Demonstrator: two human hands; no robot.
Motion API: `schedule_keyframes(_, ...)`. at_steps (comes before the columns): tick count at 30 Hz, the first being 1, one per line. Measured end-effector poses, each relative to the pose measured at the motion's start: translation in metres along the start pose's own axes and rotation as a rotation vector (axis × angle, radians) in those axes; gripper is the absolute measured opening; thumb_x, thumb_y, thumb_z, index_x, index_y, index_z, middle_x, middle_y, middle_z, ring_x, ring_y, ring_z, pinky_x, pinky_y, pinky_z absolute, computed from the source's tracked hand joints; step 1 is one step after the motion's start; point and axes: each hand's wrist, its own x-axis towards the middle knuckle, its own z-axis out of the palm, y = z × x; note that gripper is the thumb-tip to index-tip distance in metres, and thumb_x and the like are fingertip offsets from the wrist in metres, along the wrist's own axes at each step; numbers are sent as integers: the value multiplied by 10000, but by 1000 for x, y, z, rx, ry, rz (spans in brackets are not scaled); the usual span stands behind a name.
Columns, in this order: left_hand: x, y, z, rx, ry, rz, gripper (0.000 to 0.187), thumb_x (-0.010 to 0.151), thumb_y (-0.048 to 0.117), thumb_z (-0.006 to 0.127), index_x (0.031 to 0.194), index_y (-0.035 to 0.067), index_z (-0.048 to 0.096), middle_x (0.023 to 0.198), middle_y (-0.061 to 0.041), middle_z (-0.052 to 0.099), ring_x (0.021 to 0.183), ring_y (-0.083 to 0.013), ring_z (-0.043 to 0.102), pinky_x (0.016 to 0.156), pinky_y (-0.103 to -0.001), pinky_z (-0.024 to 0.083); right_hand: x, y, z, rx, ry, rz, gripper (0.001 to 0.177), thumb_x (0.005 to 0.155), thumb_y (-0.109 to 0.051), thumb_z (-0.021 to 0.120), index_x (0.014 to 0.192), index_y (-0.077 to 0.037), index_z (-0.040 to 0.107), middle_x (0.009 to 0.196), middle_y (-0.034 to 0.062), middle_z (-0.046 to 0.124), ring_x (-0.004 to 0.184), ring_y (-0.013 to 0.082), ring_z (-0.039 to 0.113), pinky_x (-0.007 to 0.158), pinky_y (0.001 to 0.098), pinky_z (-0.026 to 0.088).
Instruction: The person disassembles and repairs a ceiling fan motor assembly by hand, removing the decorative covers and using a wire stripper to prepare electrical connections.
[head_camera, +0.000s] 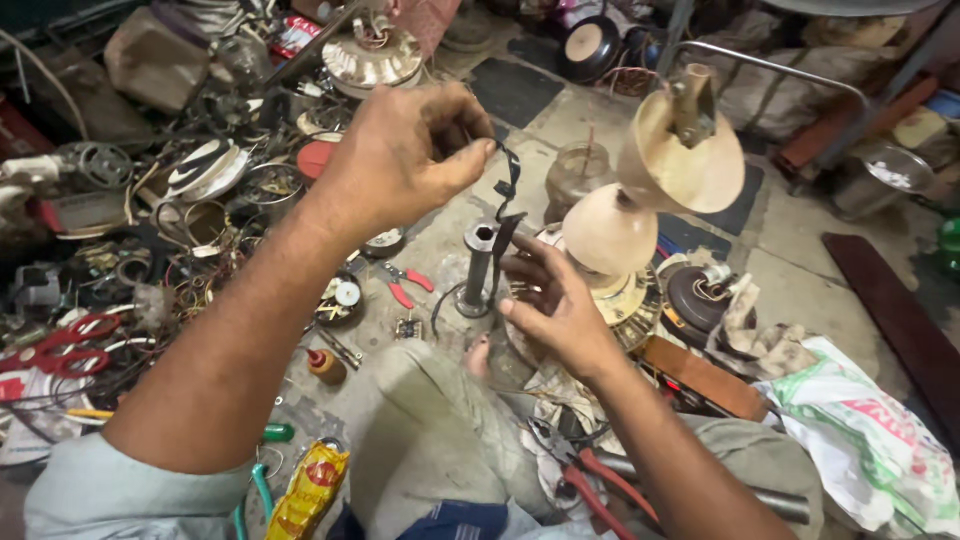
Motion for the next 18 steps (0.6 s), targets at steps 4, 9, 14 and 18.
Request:
schedule_keyframes(4,7,4,12,23,35,-12,174,895,149,772,968,1,717,740,-63,725,633,-100,663,605,-284,538,-2,2,-2,202,29,93,722,877,-154,762,1493,-20,410,1301,141,626,1207,216,603,1022,364,508)
schedule_keyframes(9,3,-6,19,54,88,-31,179,888,161,767,969,8,722,793,-75,745,671,-115,695,635,-288,554,0,18,-11,348,205,194,420,919,-214,732,1237,42,633,1008,104,714,926,194,687,858,337,562)
schedule_keyframes(14,-5,-26,20,125,173,-206,168,883,170,744,966,25,722,798,-86,751,659,-170,710,628,-317,553,1,29,-25,198,264,201,229,907,-168,766,1030,17,712,867,29,711,749,100,633,689,272,531)
schedule_keyframes(18,-15,-44,20,323,232,-202,151,894,169,755,954,34,724,784,-120,740,682,-263,719,638,-374,541,1,37,-33,169,293,266,222,908,-190,762,995,9,721,816,31,703,680,103,615,625,269,512)
